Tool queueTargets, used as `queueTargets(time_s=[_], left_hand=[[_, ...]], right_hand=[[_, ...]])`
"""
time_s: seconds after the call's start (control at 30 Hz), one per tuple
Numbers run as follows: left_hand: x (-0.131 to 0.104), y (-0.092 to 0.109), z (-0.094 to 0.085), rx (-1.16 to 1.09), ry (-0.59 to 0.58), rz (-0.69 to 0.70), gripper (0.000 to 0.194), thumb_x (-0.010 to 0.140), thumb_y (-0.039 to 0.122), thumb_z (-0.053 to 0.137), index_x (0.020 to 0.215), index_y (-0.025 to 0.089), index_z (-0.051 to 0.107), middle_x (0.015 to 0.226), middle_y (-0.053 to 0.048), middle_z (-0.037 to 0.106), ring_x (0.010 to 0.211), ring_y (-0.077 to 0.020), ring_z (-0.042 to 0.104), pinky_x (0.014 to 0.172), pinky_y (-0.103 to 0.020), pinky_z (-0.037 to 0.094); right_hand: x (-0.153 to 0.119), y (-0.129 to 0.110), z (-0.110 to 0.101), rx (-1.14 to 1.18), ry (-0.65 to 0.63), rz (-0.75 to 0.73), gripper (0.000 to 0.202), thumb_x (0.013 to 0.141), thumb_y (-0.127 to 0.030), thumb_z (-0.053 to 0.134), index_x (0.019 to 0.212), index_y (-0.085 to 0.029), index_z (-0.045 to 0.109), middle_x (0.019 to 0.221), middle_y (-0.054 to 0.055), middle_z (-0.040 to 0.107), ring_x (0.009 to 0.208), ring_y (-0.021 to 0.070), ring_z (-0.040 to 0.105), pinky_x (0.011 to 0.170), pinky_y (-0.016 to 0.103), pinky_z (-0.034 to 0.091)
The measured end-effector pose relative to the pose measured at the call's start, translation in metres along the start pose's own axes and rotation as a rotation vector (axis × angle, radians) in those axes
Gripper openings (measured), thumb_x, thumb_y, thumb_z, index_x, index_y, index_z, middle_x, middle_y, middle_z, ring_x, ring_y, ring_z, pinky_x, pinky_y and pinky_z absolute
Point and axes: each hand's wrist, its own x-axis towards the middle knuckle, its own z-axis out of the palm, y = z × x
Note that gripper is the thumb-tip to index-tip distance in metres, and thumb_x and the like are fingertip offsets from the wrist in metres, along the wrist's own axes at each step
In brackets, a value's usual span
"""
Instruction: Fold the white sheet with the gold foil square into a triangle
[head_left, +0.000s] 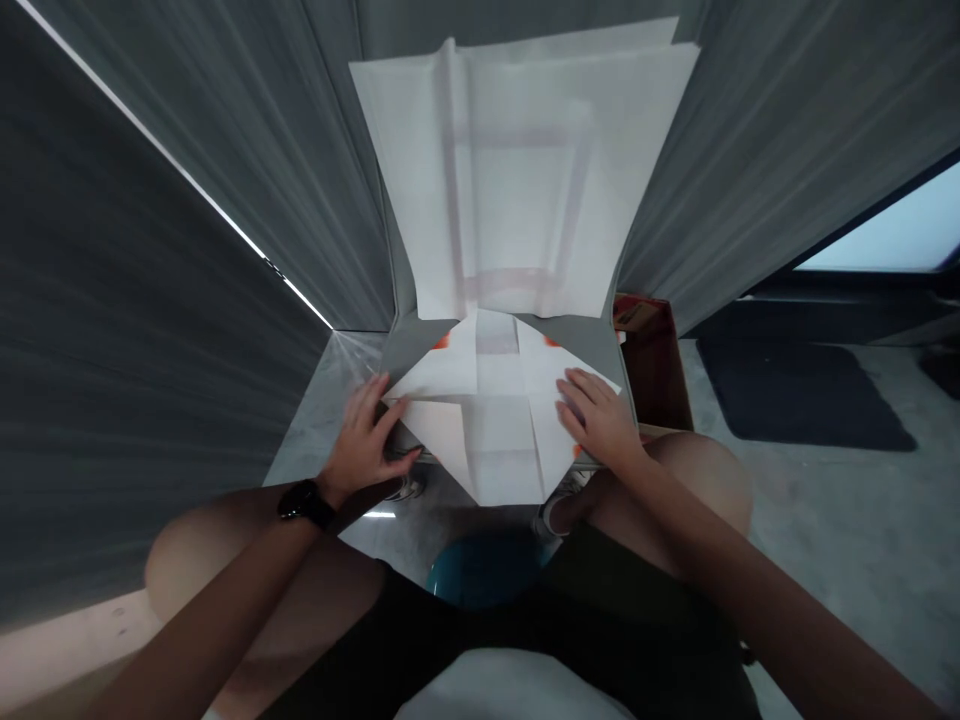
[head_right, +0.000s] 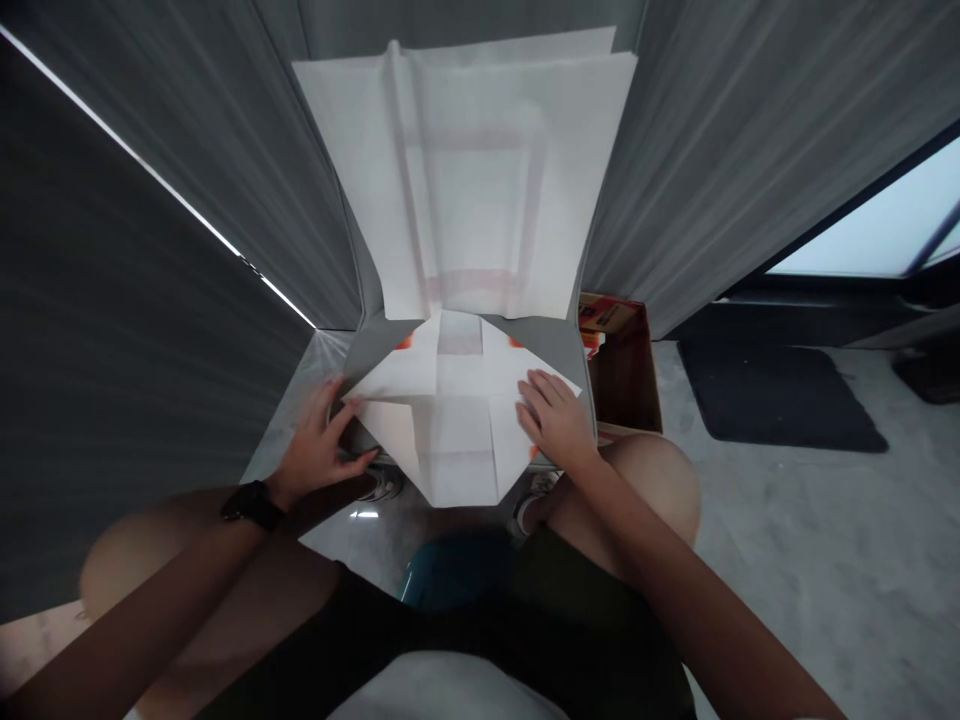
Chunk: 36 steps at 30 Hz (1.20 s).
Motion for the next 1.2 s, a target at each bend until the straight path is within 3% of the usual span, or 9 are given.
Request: queueTargets(time_s=[0.17, 0.3, 0.43, 0.6, 0.8, 0.9, 1.03, 1.1, 1.2], left_hand=[[0.005, -0.009, 0.009, -0.074, -0.144, -0.009, 0.091, 0.100, 0.056, 0.061, 0.171, 0.025, 0.013, 0.174, -0.017, 0.027, 0.161, -0.0409, 0.025, 0.128, -0.063, 0.030], [0.005, -0.008, 0.013, -0.092, -0.135, -0.023, 0.090, 0.101, 0.057, 0.059, 0.172, 0.027, 0.012, 0.174, -0.016, 0.029, 0.159, -0.0380, 0.032, 0.130, -0.062, 0.027], [0.004, -0.002, 0.014, -0.082, -0.133, -0.044, 0.069, 0.107, 0.047, 0.051, 0.169, 0.029, 0.026, 0.174, -0.013, 0.031, 0.159, -0.0363, 0.031, 0.129, -0.063, 0.027], [0.018, 0.006, 0.015, -0.021, -0.015, -0.127, 0.050, 0.107, 0.038, 0.050, 0.156, 0.028, 0.049, 0.159, -0.014, 0.053, 0.154, -0.0374, 0.040, 0.128, -0.070, 0.022], [0.081, 0.040, 0.019, -0.128, 0.051, 0.011, 0.037, 0.106, 0.027, 0.048, 0.140, 0.024, 0.061, 0.145, -0.011, 0.064, 0.148, -0.0290, 0.049, 0.128, -0.060, 0.034], [0.127, 0.060, 0.037, -0.218, 0.020, 0.139, 0.034, 0.107, 0.027, 0.046, 0.135, 0.023, 0.064, 0.141, -0.010, 0.067, 0.146, -0.0254, 0.052, 0.127, -0.052, 0.038], [0.181, 0.069, 0.064, -0.215, -0.105, 0.148, 0.043, 0.110, 0.037, 0.041, 0.142, 0.018, 0.061, 0.152, -0.014, 0.059, 0.148, -0.0290, 0.049, 0.128, -0.056, 0.033], [0.201, 0.068, 0.072, -0.198, -0.194, 0.183, 0.045, 0.111, 0.038, 0.036, 0.143, 0.017, 0.061, 0.153, -0.015, 0.058, 0.148, -0.0289, 0.048, 0.128, -0.056, 0.032], [0.228, 0.068, 0.078, -0.183, -0.316, 0.304, 0.046, 0.111, 0.035, 0.032, 0.140, 0.020, 0.063, 0.151, -0.012, 0.060, 0.145, -0.0281, 0.050, 0.125, -0.054, 0.034]], right_hand=[[0.001, -0.002, -0.001, -0.017, 0.061, -0.020, 0.035, 0.105, -0.033, 0.051, 0.125, -0.014, 0.072, 0.138, 0.017, 0.070, 0.132, 0.0311, 0.063, 0.115, 0.051, 0.051], [0.001, -0.004, -0.001, -0.023, 0.061, 0.017, 0.033, 0.104, -0.033, 0.052, 0.123, -0.015, 0.072, 0.135, 0.017, 0.071, 0.129, 0.0308, 0.065, 0.116, 0.053, 0.049], [0.002, -0.007, -0.001, -0.029, 0.011, 0.070, 0.034, 0.104, -0.034, 0.050, 0.125, -0.018, 0.072, 0.135, 0.015, 0.071, 0.131, 0.0302, 0.064, 0.117, 0.054, 0.047], [0.003, -0.008, -0.001, -0.056, -0.073, 0.151, 0.034, 0.103, -0.033, 0.050, 0.128, -0.026, 0.071, 0.141, 0.011, 0.069, 0.134, 0.0288, 0.062, 0.122, 0.054, 0.040], [0.004, -0.013, -0.004, -0.002, -0.102, 0.182, 0.033, 0.101, -0.031, 0.055, 0.128, -0.020, 0.071, 0.142, 0.015, 0.068, 0.138, 0.0288, 0.059, 0.124, 0.054, 0.038], [0.006, -0.013, -0.005, 0.026, -0.126, 0.208, 0.034, 0.101, -0.030, 0.056, 0.129, -0.019, 0.071, 0.146, 0.016, 0.065, 0.141, 0.0286, 0.057, 0.125, 0.053, 0.036], [0.005, -0.018, -0.010, 0.028, -0.070, 0.239, 0.033, 0.102, -0.031, 0.057, 0.129, -0.018, 0.071, 0.143, 0.016, 0.066, 0.140, 0.0291, 0.056, 0.127, 0.052, 0.034], [-0.001, -0.027, -0.014, 0.020, 0.014, 0.339, 0.034, 0.103, -0.032, 0.053, 0.130, -0.018, 0.070, 0.142, 0.017, 0.065, 0.138, 0.0296, 0.057, 0.125, 0.051, 0.037], [-0.018, -0.048, -0.015, 0.050, 0.204, 0.682, 0.037, 0.105, -0.033, 0.046, 0.131, -0.017, 0.068, 0.134, 0.020, 0.066, 0.128, 0.0312, 0.061, 0.113, 0.049, 0.048]])
